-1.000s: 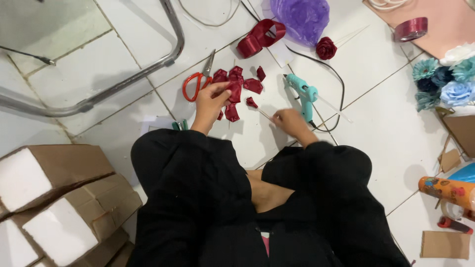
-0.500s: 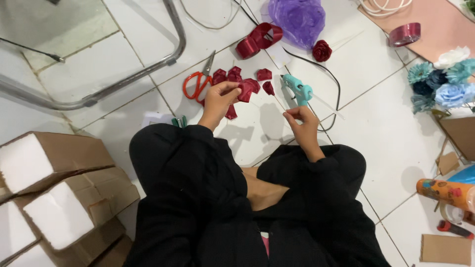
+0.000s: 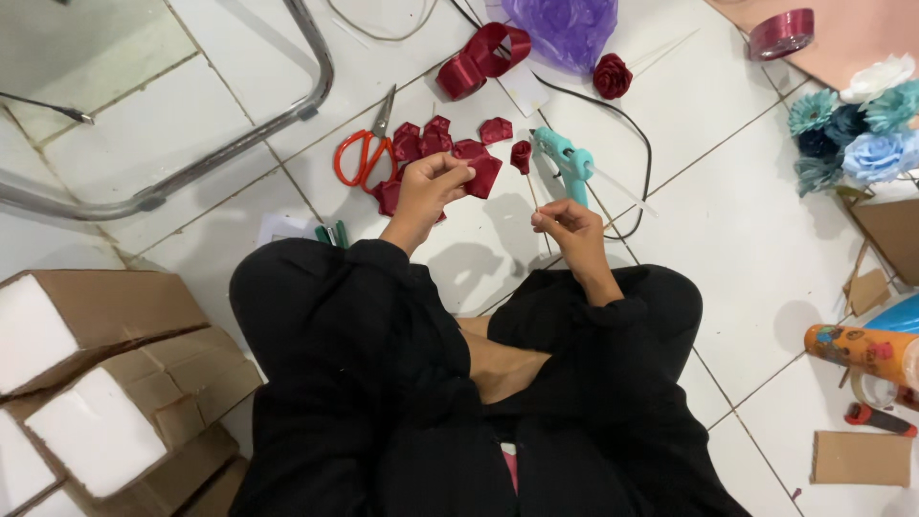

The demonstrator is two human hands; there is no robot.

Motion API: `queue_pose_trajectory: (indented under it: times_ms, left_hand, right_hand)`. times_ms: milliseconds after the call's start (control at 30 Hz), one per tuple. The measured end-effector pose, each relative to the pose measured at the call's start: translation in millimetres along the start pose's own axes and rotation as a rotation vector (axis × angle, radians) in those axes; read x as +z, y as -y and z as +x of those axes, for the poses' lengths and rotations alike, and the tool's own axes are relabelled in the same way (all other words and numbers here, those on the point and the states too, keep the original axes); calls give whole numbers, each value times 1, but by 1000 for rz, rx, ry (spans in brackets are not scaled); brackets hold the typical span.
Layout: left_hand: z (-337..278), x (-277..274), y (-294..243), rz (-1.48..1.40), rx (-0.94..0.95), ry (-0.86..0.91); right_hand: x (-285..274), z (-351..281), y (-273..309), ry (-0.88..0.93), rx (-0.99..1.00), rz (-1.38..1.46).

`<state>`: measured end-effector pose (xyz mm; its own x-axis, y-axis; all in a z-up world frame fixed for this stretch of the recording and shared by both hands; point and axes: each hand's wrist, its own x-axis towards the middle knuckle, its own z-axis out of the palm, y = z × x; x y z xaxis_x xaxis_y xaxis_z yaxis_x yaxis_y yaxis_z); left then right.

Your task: The person constructs satin roses by applying glue from a glue gun to ribbon petals and rolling them by hand around a stick.

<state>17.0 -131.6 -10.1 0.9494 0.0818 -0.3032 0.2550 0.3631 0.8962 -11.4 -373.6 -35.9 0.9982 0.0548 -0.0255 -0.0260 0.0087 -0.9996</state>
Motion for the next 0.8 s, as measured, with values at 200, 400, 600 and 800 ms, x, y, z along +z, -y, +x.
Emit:
queue_pose_trajectory:
  times_ms: [200,400,600,800]
  left_hand:
    - [-12,12,-24,-28,-48,27]
    - [-6,11,-20,-32,-53,28]
    - [-12,17,-30,-16,-56,38]
    - [-14,18,-34,-10,-79,53]
  right_hand:
    - [2,2,0,15,-10,36]
    - [0,2,1,35,-19,-11]
    - [2,0,5,45,-15,-65]
    - [3,0,7,43,-25,-104]
